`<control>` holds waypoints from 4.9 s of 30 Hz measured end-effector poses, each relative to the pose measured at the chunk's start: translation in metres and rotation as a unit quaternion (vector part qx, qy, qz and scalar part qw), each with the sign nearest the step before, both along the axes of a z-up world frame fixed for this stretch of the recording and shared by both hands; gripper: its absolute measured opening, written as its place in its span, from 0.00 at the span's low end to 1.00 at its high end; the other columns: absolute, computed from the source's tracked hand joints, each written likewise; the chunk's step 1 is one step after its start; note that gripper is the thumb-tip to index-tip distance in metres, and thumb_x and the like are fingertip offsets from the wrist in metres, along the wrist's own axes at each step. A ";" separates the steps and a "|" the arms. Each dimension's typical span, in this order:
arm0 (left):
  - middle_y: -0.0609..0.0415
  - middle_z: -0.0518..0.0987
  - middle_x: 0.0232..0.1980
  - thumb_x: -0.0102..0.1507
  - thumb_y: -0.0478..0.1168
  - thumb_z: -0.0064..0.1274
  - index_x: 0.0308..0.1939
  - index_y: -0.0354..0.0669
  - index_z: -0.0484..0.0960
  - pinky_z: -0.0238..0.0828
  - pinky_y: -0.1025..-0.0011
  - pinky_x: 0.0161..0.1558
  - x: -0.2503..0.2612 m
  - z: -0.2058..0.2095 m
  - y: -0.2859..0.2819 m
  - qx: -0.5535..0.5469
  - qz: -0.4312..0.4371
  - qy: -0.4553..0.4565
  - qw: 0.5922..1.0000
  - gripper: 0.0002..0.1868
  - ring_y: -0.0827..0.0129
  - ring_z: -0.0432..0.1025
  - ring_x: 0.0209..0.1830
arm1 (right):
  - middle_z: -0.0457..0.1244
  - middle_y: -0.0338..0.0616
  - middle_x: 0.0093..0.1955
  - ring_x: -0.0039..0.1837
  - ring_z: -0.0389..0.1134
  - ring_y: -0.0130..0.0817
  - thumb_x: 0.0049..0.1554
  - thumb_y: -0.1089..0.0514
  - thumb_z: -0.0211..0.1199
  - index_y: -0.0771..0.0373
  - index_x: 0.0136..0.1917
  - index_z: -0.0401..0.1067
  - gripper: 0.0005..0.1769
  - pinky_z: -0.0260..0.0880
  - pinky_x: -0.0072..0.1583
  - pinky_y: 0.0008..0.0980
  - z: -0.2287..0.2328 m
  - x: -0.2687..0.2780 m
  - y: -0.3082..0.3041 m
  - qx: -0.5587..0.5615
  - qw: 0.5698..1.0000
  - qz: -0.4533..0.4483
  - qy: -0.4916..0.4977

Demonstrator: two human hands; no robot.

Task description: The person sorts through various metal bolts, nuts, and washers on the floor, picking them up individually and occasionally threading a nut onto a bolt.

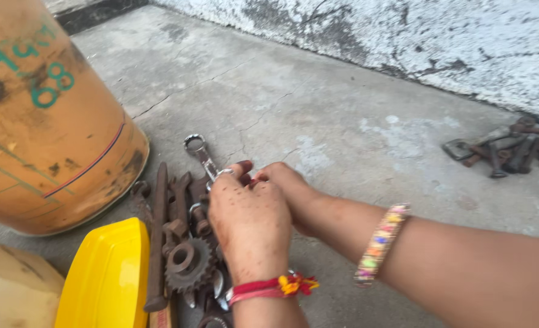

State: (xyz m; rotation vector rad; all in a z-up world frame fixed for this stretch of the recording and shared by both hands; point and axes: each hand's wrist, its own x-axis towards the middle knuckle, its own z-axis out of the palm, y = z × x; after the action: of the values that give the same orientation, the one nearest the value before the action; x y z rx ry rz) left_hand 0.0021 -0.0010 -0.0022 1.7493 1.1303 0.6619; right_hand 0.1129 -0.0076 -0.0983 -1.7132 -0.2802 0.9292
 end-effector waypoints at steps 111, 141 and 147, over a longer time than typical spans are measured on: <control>0.41 0.83 0.49 0.60 0.29 0.43 0.55 0.42 0.82 0.71 0.63 0.58 0.077 -0.033 -0.136 0.006 -0.318 0.027 0.948 0.21 0.54 0.78 0.54 | 0.66 0.49 0.65 0.68 0.67 0.46 0.59 0.58 0.61 0.61 0.66 0.69 0.22 0.66 0.69 0.43 -0.013 0.131 -0.292 -0.462 0.779 -0.070 -0.417; 0.47 0.85 0.43 0.55 0.27 0.45 0.43 0.36 0.84 0.75 0.69 0.47 0.020 -0.043 0.017 0.076 0.201 -0.227 0.950 0.16 0.64 0.81 0.43 | 0.68 0.43 0.39 0.45 0.75 0.39 0.65 0.59 0.51 0.69 0.67 0.64 0.20 0.74 0.45 0.35 0.025 -0.083 0.037 -0.238 0.703 0.219 -0.633; 0.48 0.86 0.41 0.56 0.27 0.45 0.40 0.36 0.83 0.77 0.72 0.46 0.028 -0.039 0.014 -0.006 0.110 -0.264 0.958 0.13 0.67 0.82 0.40 | 0.73 0.43 0.43 0.49 0.77 0.34 0.52 0.55 0.64 0.59 0.43 0.80 0.09 0.76 0.51 0.36 0.023 -0.025 -0.008 0.095 0.891 0.126 -0.425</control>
State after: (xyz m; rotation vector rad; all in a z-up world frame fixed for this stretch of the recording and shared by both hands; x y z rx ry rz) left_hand 0.0302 0.0134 -0.0409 1.3263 0.9482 1.1730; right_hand 0.0879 -0.0157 -0.0753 -1.8343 -1.1542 0.2485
